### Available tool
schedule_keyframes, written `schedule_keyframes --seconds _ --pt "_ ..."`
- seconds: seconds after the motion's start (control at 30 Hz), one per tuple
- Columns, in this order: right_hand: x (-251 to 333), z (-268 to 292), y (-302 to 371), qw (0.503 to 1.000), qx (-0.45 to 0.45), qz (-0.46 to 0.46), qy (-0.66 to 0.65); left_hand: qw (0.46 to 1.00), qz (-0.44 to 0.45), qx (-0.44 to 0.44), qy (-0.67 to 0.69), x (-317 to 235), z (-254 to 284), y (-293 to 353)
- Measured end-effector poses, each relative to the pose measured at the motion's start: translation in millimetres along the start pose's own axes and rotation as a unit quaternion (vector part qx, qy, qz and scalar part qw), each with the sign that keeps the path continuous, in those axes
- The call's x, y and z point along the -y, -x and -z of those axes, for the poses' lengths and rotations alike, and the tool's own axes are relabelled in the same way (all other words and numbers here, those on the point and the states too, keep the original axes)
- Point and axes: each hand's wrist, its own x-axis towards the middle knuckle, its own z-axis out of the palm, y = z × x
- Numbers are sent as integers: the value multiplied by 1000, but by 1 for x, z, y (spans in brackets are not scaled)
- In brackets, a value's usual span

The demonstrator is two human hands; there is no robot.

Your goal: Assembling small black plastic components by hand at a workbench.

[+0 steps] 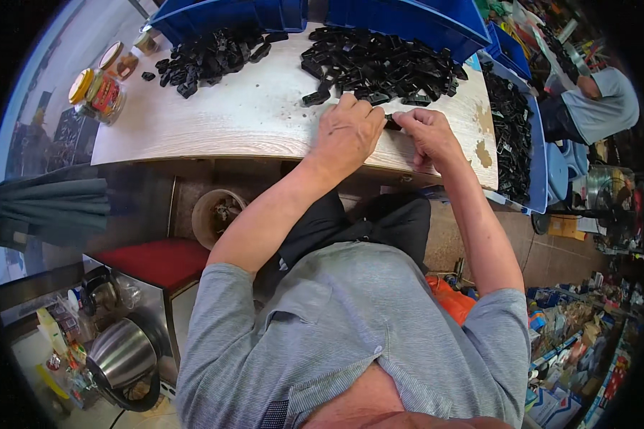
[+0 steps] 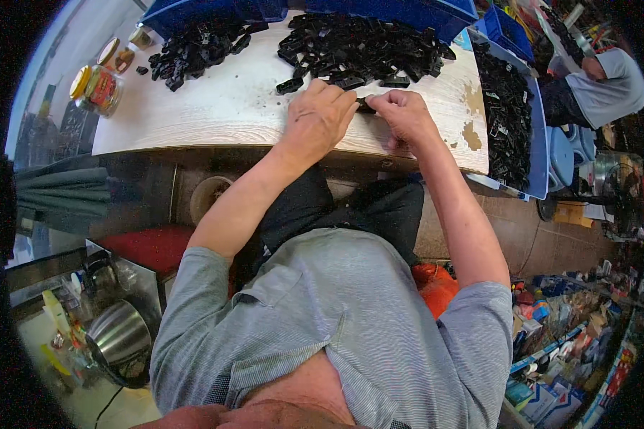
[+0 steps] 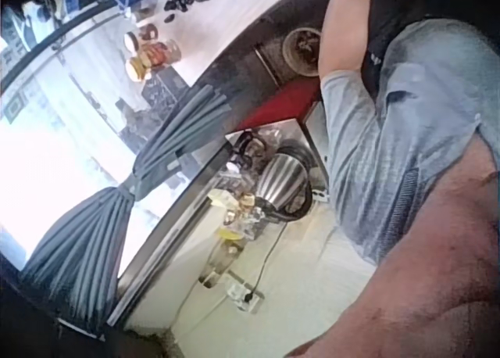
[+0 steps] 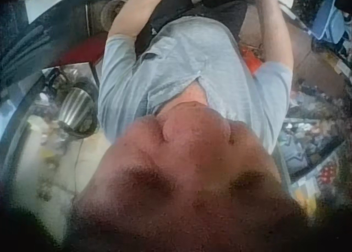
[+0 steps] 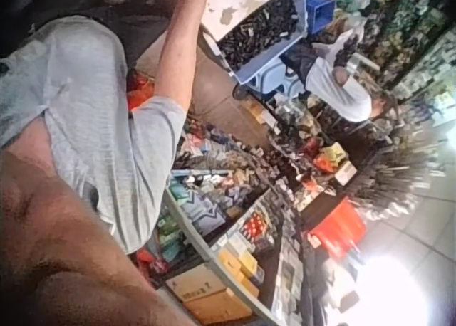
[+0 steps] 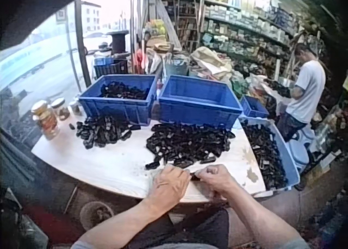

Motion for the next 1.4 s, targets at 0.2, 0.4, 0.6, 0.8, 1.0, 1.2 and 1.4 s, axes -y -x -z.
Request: schedule_keyframes --seconds 0.2,0.4,0.6,0.8,1.0,1.2,1.4 --pt "-5 -4 -3 998 -35 23 -36 1000 10 11 -18 4 6 2" --pt "-14 -3 -4 994 -31 101 -26 991 76 -109 -17 34 35 10" --pt "7 -11 4 996 24 87 15 991 94 25 -90 60 41 25" --pt "4 -15 -3 994 38 78 61 997 59 -24 46 46 42 25" --pt "4 -14 -1 993 49 91 59 990 -8 -31 136 22 24 10" --pt "4 -15 0 994 41 93 50 989 -27 77 122 22 17 1" --pt "-1 -14 -2 994 44 95 28 987 -34 19 157 22 10 3"
